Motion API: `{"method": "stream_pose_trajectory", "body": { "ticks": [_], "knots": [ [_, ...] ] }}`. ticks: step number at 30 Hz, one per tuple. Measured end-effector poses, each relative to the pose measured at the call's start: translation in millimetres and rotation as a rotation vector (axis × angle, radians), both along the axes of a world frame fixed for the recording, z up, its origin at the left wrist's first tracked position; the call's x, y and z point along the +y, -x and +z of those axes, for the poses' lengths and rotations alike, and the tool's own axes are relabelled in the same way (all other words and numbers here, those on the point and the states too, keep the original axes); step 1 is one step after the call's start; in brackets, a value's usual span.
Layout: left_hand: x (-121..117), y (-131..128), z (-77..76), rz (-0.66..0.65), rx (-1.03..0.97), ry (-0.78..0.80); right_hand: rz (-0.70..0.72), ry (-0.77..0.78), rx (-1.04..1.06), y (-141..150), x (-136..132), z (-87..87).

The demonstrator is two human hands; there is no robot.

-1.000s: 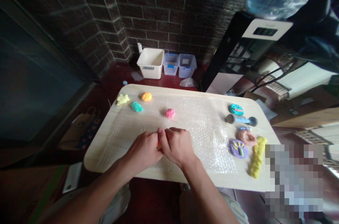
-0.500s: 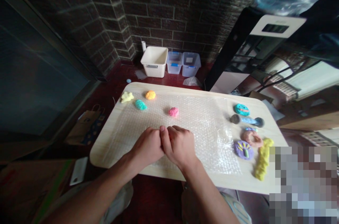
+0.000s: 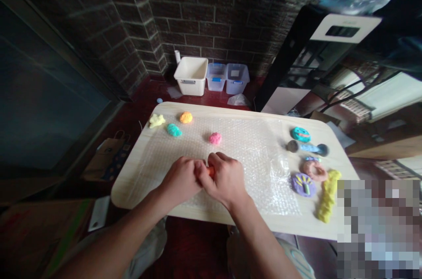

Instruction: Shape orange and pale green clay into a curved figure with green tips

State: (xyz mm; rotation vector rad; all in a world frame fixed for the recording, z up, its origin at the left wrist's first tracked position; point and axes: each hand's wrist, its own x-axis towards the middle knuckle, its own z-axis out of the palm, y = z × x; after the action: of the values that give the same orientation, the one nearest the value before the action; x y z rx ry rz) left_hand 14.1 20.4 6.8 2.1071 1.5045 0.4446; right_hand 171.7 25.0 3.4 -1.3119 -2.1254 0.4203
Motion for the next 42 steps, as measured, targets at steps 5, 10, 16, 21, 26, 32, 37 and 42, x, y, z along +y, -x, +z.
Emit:
{"method": "stream_pose_trajectory", "body": {
  "ticks": [5,10,16,21,26,32,37,42],
  "knots": [
    [1.2,-1.7,-0.3,-0.038,0.099,0.012,0.085,-0.031,0.0,3.8,-0.7,2.5],
    [-0.7,-1.5,1.3,-0.013,0.18,-0.007,0.138,-0.089,0.036,3.3,0.6,-2.6],
    [-1.1,1.6,3.2,-0.007,0.167,-0.024,0.076,-0.049,0.018,0.4,1.2,-5.9],
    [-0.9,0.1,1.2,-0.034,0.152,-0.025,0.138,-0.108,0.068,3.9,-1.8,-0.8],
    [1.4,4.2,2.8,0.014,-0.059,-0.035,0.118,-0.106,0.141,-0.5,-0.8,-3.3],
    [12.8,16.1,1.4,0.078,-0.983,0.284,-0.256,0.217,0.596,-11.4,9.9,-19.4],
    [12.3,6.8,-1.6,0.162,-1.27,0.289,-0.166,0.351,0.682,-4.9,8.8,-20.5],
    [12.3,10.8,0.8,0.161,-1.209,0.261,0.073,0.398,0.59,-7.9,5.7,-8.5]
  ]
}}
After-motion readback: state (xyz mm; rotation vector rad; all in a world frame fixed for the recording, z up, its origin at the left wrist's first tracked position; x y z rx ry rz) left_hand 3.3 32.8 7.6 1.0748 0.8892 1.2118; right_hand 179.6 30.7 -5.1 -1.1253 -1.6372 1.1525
